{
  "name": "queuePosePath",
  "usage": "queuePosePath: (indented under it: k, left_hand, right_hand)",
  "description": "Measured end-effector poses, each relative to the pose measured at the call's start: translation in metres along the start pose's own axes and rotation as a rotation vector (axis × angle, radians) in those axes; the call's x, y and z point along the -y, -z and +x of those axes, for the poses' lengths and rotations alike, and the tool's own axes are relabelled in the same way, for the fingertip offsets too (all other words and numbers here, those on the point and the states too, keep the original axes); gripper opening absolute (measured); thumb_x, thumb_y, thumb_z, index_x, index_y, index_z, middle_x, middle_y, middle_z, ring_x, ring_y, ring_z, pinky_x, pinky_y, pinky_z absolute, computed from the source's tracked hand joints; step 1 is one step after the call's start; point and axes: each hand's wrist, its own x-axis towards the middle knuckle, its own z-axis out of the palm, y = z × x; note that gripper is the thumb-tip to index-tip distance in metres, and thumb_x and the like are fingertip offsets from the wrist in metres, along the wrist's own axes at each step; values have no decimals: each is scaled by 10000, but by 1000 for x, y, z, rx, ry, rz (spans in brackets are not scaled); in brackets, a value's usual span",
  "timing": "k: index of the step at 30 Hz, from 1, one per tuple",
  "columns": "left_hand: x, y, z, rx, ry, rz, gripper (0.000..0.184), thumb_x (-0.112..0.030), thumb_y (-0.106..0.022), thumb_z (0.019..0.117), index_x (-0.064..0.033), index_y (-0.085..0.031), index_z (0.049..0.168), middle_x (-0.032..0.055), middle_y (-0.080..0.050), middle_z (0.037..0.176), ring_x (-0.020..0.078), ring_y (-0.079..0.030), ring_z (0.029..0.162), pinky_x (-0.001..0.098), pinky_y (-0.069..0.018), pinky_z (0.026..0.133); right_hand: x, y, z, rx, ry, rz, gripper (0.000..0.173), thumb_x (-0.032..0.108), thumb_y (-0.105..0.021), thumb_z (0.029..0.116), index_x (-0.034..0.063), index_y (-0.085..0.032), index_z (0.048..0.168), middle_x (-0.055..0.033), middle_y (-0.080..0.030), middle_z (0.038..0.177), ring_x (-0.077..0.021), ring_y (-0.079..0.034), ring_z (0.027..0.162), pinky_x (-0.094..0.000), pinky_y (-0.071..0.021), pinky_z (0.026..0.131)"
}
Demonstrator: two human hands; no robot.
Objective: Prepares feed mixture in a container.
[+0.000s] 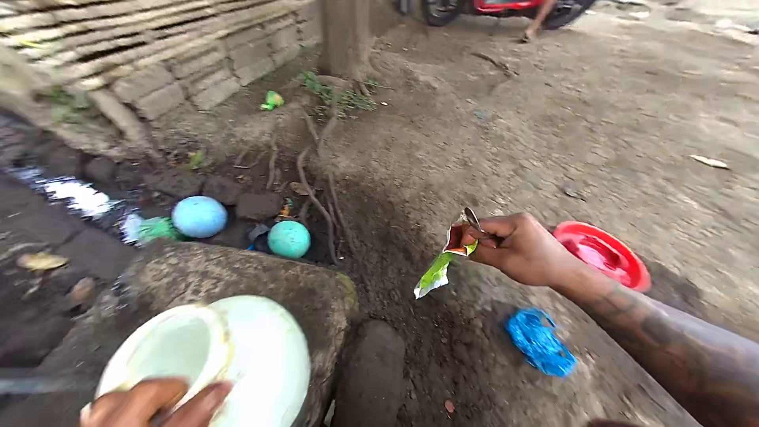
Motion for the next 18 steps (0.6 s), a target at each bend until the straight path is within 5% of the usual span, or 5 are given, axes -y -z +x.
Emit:
queuePosePath:
  k: [4,8,10,14,18]
  left_hand:
    - [24,-16,-2,-217,-124,153,327,-498,-480,1041,-309,-747,1039,17,-510,753,154,-487,694,342,-387,725]
    - [17,-24,4,-281,-127,113,623,-826,-475,888,-292,-781,978,-16,-515,729,114,-472,672,321,-385,733]
    - [11,-25,8,-294,-122,103,790,-950,-423,777,-230,-738,852,-3,-532,716,118,-484,663,329,-389,730]
    - [7,-27,13,-276,-119,82,850,-985,-418,725,-243,-771,943,-9,-521,725,98,-469,670,320,-366,745]
    - [7,-27,12,-235,-141,65,659,-782,-468,909,-191,-759,900,4,-536,724,107,-489,687,324,-364,769]
  right_hand:
    - [115,-36,57,23,181,44,110,259,-693,877,185,-713,798,155,-492,603,83,-380,518,-148,-319,483]
    - [193,-60,75,20,331,131,100,252,-683,870,195,-707,791,156,-502,603,85,-390,512,-138,-318,466]
    - [212,-70,68,11,388,194,92,249,-671,853,199,-687,778,157,-493,600,91,-381,502,-127,-304,447]
    - [217,-91,44,-47,469,280,91,214,-671,842,151,-702,785,96,-566,626,66,-429,517,-127,-349,457]
    - [211,-110,39,-71,568,299,96,202,-641,853,143,-684,791,56,-592,648,21,-469,536,-150,-384,482]
